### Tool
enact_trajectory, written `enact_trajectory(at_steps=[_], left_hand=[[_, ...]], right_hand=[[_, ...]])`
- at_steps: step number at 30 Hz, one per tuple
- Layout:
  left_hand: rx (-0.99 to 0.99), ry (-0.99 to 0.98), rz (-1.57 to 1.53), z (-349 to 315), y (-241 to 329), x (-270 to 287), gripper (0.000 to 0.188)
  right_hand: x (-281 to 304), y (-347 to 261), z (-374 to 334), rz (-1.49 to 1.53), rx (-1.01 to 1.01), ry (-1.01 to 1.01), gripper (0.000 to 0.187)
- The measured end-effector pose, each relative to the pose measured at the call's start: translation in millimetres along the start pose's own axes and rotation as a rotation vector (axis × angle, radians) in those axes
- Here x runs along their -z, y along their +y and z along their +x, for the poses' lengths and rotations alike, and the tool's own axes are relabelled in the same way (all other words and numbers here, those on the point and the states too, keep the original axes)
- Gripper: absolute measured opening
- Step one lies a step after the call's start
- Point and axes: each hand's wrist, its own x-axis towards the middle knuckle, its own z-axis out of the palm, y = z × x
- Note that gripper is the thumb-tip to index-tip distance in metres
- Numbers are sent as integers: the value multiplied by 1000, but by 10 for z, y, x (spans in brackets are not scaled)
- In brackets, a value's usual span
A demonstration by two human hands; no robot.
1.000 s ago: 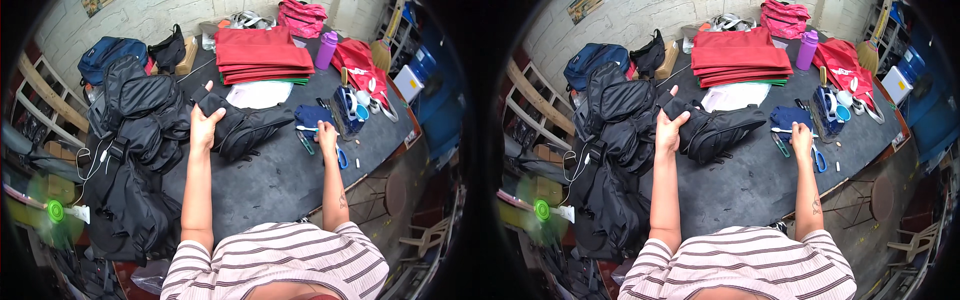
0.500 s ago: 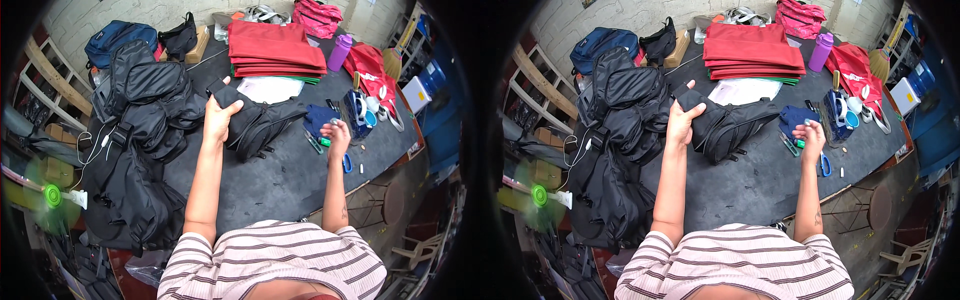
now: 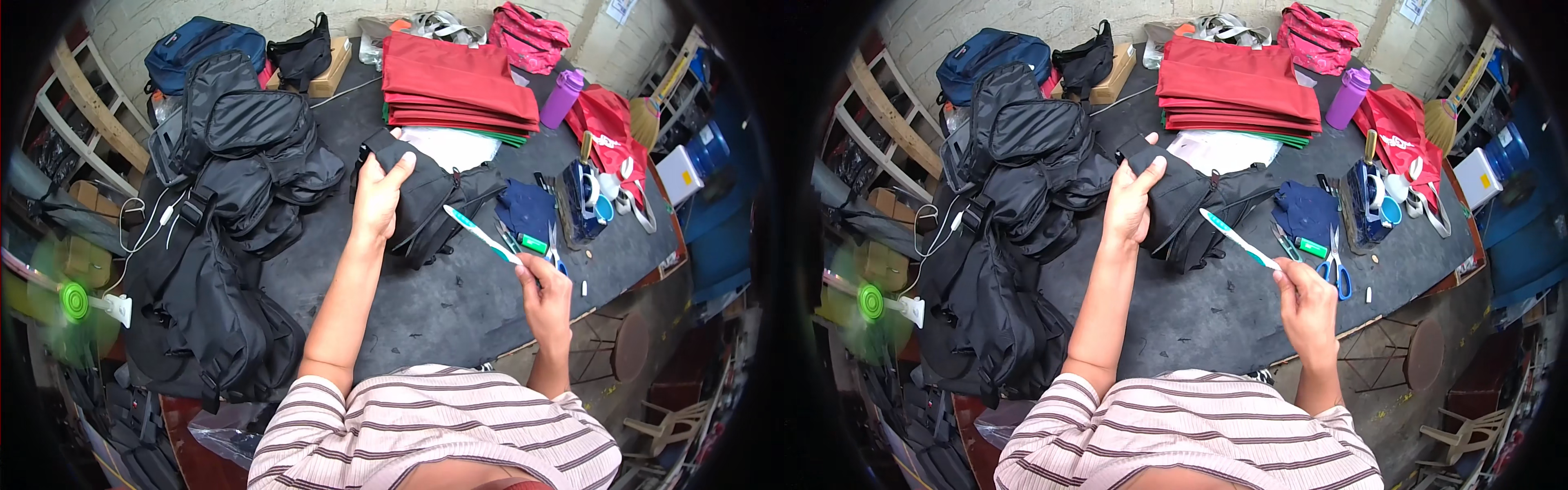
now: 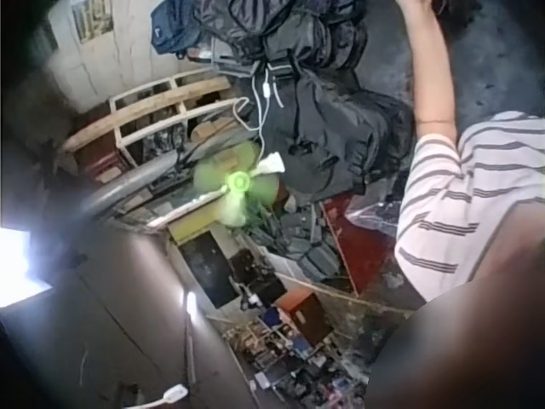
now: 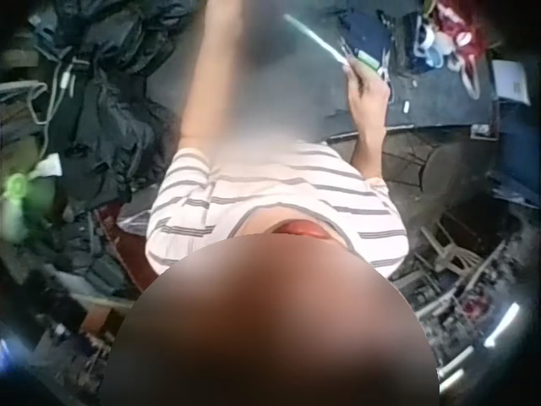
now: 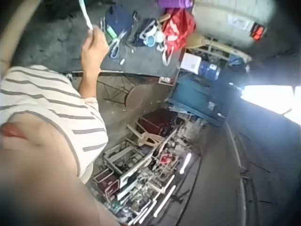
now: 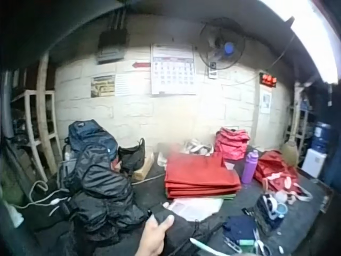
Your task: Inspecting black waist bags and trimming loose threads using scissors and a lighter.
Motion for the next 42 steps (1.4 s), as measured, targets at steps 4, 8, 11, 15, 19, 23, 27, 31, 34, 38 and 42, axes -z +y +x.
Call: enact_trajectory(at_steps=[4,8,11,15,19,23,27,31,34,38,42], left_hand=[[64,-105,-60,-77,-115,-24,37],[209,-92,-138,-266,23,-202,31],[88,-130,-166,-290,55,-208,39],[-9,-202,-258,-349,-50,-183,49],[-83,-148,-371,-352,-35,-186,47],[-78,-109,-309,-375,-21,-220,45],[-132,-154,-230,-359,-32,-234,44],[-76,-72,-247,-376,-71,-227,41],[-140,5,-255,-403,29,-249,36],[-86,40,-309,-426,121,-292,34],[-155,-20,-144,-477,58,-359,37]], right_hand=[[-303,290,3,463,-210,-144,16],[-945,174,-4,275,-13,78,15],[-1232,185,-86,249,96,124,14],[-1270,123,-75,994,-344,19,24],[-1096,-132,-73,1610,-551,-314,29],[-1195,-126,-118,1070,-282,-30,30],[-937,35,53,2542,-929,-946,16],[-940,-265,-5,1851,-705,-714,23],[-1101,-175,-11,442,15,56,19],[-1107,-58,-103,279,228,191,12],[-1092,-179,-139,940,-115,49,19]])
